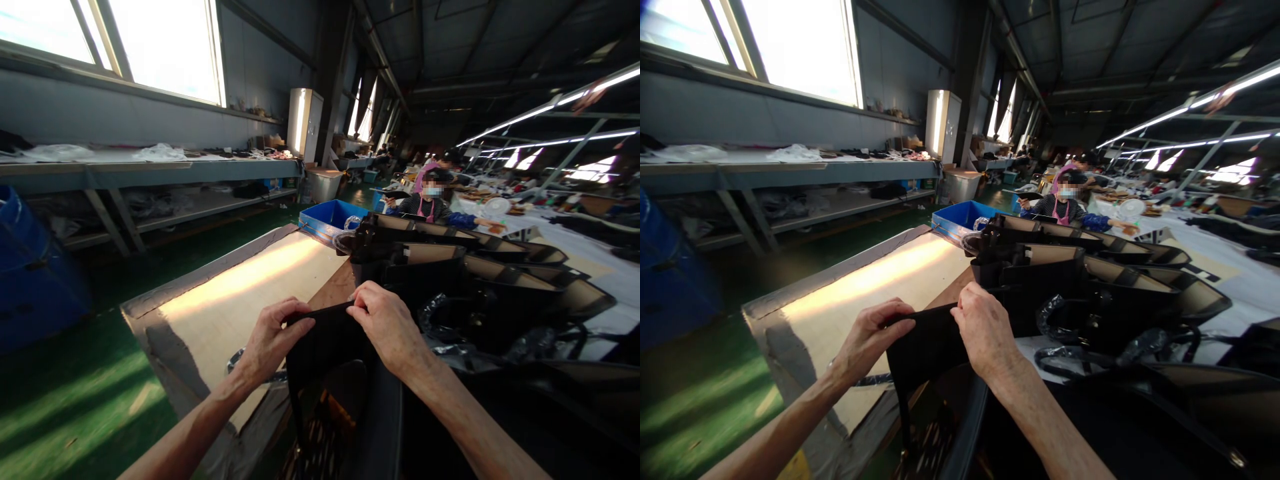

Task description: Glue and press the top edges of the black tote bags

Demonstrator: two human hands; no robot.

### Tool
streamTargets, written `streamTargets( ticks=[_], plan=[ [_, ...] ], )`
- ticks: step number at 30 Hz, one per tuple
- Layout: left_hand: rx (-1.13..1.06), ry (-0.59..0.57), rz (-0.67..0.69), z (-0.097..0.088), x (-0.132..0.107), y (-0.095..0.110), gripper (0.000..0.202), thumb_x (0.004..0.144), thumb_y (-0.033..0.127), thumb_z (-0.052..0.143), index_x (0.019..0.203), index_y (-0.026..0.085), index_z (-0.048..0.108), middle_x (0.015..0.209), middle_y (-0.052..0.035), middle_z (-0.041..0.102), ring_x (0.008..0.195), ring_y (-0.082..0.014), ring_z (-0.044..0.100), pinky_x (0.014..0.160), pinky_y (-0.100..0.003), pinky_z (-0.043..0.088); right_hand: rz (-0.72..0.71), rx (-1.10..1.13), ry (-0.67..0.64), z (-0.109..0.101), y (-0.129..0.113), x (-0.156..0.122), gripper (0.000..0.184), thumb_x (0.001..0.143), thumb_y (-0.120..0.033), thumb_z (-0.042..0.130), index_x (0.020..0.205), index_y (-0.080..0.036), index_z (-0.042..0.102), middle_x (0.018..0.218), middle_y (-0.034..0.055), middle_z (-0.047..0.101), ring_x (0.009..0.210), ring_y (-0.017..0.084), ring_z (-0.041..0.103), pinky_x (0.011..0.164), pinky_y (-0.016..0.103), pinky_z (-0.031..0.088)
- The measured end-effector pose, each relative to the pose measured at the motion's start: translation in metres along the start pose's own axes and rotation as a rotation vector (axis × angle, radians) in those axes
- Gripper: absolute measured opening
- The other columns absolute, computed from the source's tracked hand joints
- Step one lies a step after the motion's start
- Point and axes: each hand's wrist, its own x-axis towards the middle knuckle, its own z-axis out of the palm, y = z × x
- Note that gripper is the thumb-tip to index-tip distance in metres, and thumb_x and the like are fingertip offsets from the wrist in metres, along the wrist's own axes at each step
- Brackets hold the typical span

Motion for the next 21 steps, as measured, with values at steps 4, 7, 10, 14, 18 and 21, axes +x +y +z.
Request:
streamTargets(
  ticks=[4, 7, 10, 14, 18, 21],
  plan=[
    [0.043, -0.003, 0.018, 0.001, 0.000, 0.002, 0.015, 0.082, 0.028, 0.057, 0.080, 0.015, 0.064, 0.075, -0.0005, 0.055, 0.070, -0.0125, 0.051, 0.063, -0.021, 0.036, 0.008, -0.032, 0.004, -0.001, -0.003, 0.000, 0.033, 0.080, -0.008, 0.063, 0.061, -0.020, 0.040, 0.079, 0.0006, 0.057, 0.069, 0.017, 0.055, 0.063, 0.027, 0.036],
    [0.088, 0.006, 0.042, 0.002, 0.000, 0.006, 0.013, 0.081, 0.025, 0.054, 0.078, 0.015, 0.062, 0.074, -0.0005, 0.056, 0.070, -0.0131, 0.052, 0.065, -0.022, 0.038, 0.013, -0.062, 0.003, -0.001, -0.004, 0.001, 0.033, 0.079, -0.009, 0.064, 0.060, -0.020, 0.040, 0.076, 0.0002, 0.055, 0.066, 0.016, 0.054, 0.061, 0.027, 0.035],
    [0.148, -0.014, 0.072, 0.004, 0.002, 0.016, 0.010, 0.080, 0.020, 0.050, 0.075, 0.016, 0.058, 0.076, -0.0009, 0.057, 0.072, -0.0136, 0.053, 0.068, -0.023, 0.039, 0.027, -0.094, 0.012, -0.002, -0.004, 0.003, 0.032, 0.079, -0.009, 0.065, 0.061, -0.020, 0.041, 0.075, 0.0004, 0.055, 0.066, 0.017, 0.053, 0.059, 0.028, 0.034],
    [0.411, -0.119, 0.000, 0.009, 0.019, 0.032, 0.017, 0.076, 0.019, 0.053, 0.091, 0.017, 0.060, 0.073, -0.0005, 0.061, 0.067, -0.0149, 0.053, 0.061, -0.024, 0.036, 0.036, -0.123, 0.017, 0.000, -0.005, 0.004, 0.030, 0.078, -0.008, 0.066, 0.062, -0.020, 0.043, 0.075, 0.0004, 0.055, 0.067, 0.018, 0.054, 0.058, 0.028, 0.034],
    [0.645, -0.361, 0.100, 0.019, 0.049, 0.042, 0.015, 0.075, 0.026, 0.057, 0.085, 0.019, 0.066, 0.073, -0.0022, 0.064, 0.069, -0.0181, 0.056, 0.060, -0.025, 0.033, 0.052, -0.130, 0.031, -0.001, -0.004, 0.004, 0.026, 0.076, -0.008, 0.068, 0.069, -0.020, 0.046, 0.079, 0.0003, 0.056, 0.073, 0.019, 0.056, 0.061, 0.027, 0.038],
    [0.660, -0.494, 0.149, 0.024, 0.066, 0.044, 0.013, 0.075, 0.027, 0.058, 0.077, 0.019, 0.068, 0.066, -0.0006, 0.062, 0.064, -0.0164, 0.054, 0.057, -0.025, 0.031, 0.110, -0.149, 0.085, -0.009, 0.001, -0.004, 0.030, 0.071, -0.011, 0.074, 0.089, -0.018, 0.050, 0.096, 0.0060, 0.058, 0.093, 0.025, 0.055, 0.074, 0.031, 0.042]
  ],
)
